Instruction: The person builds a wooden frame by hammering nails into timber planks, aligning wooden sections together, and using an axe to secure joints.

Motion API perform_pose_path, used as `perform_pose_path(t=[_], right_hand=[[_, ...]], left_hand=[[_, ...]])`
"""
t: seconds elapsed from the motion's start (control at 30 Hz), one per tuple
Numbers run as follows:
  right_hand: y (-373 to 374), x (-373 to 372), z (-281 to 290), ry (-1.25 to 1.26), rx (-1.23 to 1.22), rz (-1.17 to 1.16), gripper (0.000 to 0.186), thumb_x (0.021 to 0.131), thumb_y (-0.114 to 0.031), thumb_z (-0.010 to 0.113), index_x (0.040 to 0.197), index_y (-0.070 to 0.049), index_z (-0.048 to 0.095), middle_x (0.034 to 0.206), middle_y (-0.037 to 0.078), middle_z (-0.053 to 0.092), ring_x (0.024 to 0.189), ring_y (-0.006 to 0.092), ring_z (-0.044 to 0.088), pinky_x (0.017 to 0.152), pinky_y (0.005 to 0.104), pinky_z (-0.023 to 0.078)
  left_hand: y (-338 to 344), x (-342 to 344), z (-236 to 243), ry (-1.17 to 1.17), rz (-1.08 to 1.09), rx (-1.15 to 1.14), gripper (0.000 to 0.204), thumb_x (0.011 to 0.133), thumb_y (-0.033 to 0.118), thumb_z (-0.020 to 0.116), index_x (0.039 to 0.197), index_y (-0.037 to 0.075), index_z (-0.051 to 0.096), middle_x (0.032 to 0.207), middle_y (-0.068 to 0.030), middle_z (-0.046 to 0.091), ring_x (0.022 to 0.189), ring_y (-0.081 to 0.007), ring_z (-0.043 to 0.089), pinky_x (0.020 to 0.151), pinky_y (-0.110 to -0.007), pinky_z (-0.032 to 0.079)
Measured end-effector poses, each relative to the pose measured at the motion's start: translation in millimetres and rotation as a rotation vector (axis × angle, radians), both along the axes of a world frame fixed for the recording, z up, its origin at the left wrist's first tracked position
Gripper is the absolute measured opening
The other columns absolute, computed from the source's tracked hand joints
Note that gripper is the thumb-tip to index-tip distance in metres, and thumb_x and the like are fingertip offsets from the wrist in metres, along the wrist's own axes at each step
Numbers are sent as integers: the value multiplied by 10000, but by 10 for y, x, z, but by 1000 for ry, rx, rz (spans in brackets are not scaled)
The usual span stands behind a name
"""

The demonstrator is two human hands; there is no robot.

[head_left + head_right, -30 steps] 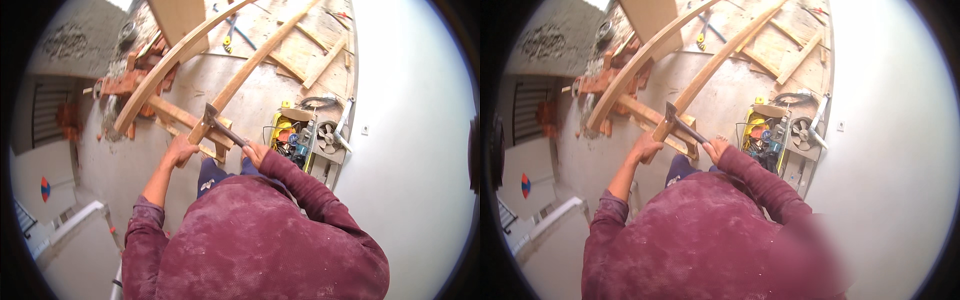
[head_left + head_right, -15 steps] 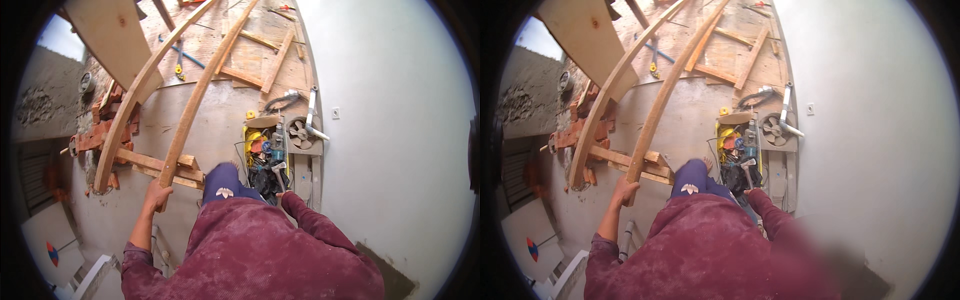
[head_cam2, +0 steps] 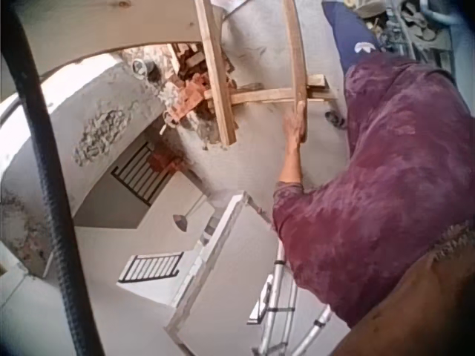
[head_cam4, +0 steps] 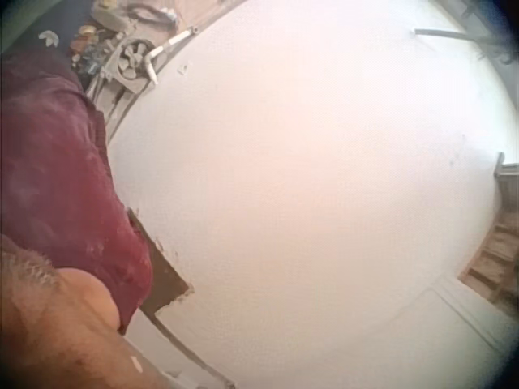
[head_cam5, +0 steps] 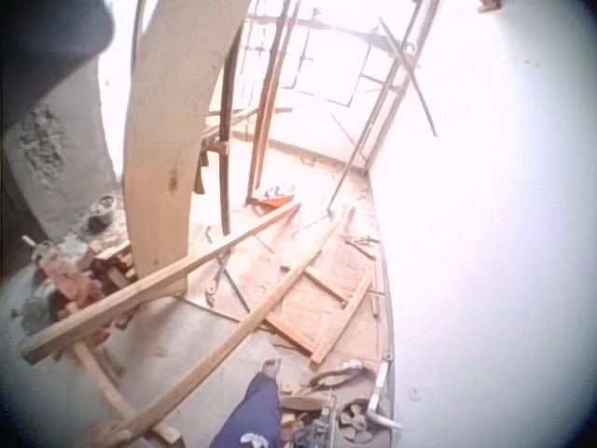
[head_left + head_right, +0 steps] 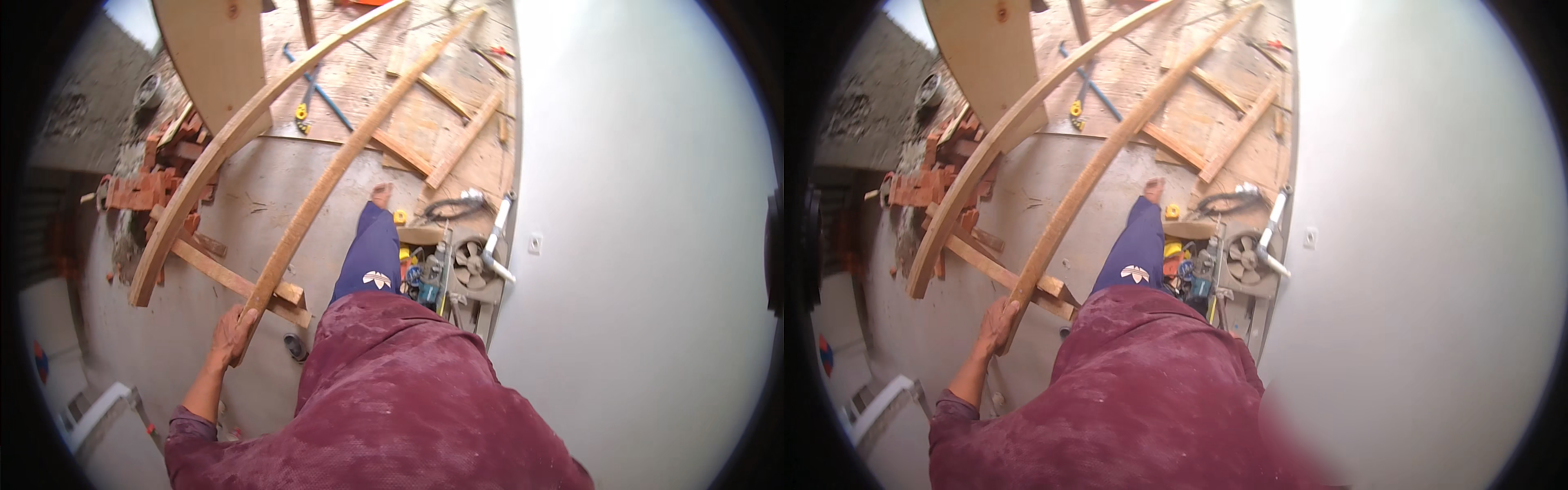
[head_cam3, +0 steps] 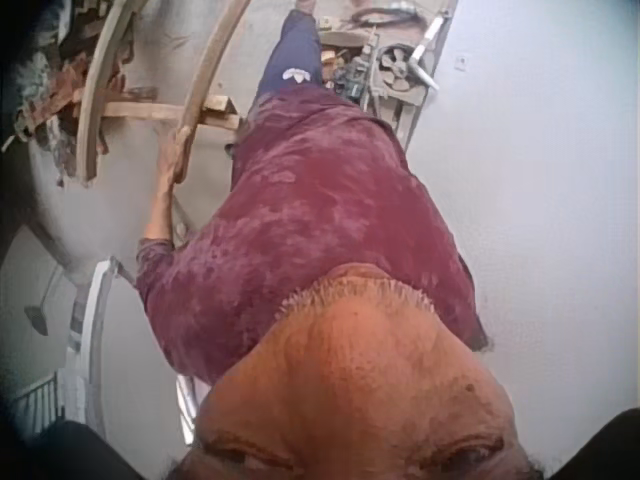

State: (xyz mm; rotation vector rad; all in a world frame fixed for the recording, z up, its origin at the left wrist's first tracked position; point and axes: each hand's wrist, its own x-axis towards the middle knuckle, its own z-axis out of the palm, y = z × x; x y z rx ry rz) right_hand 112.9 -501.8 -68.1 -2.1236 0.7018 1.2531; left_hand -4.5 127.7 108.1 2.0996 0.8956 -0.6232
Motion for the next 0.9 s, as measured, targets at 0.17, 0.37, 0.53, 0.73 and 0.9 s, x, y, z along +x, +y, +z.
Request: perform_pose_path(t=[0.17,0.37,0.53,0.73,0.9], right_hand=[[661,1894,358,-285,121,90,338,862,-315,750,1032,-38,659,736,24,588,655,122,519,582,317,443],[936,4091,376,-409,259,243,252,913,-287,710,981,-61,623,668,27,555,553,131,468,505,310,397],[1088,4761,864,-200,378,-149,197,948,-217,669,883,-120,511,588,-38,403,435,88,356,400,270,285],[1412,5300,1593,-76,584,-487,256,973,-280,647,842,-176,453,578,-64,347,426,88,322,390,282,264],[1698,6103,1481,-1,579,-451,266,981,-265,639,822,-187,441,575,-57,347,425,91,319,387,282,267]], left_hand=[[3,155,52,139,28,44,568,926,542,499,903,0,665,880,-261,645,849,-452,604,754,-493,462],[-101,238,148,401,-7,229,581,901,606,524,959,57,704,980,-208,677,951,-411,632,816,-513,471],[-174,347,176,551,49,280,622,896,636,517,1112,76,680,1113,-184,676,1061,-382,624,918,-486,460],[-246,341,195,607,281,237,701,885,599,601,1314,45,584,1261,-205,630,1209,-355,572,1038,-488,406],[-398,266,104,588,473,375,771,846,496,718,1437,66,472,1414,-191,526,1327,-358,479,1078,-493,378]])
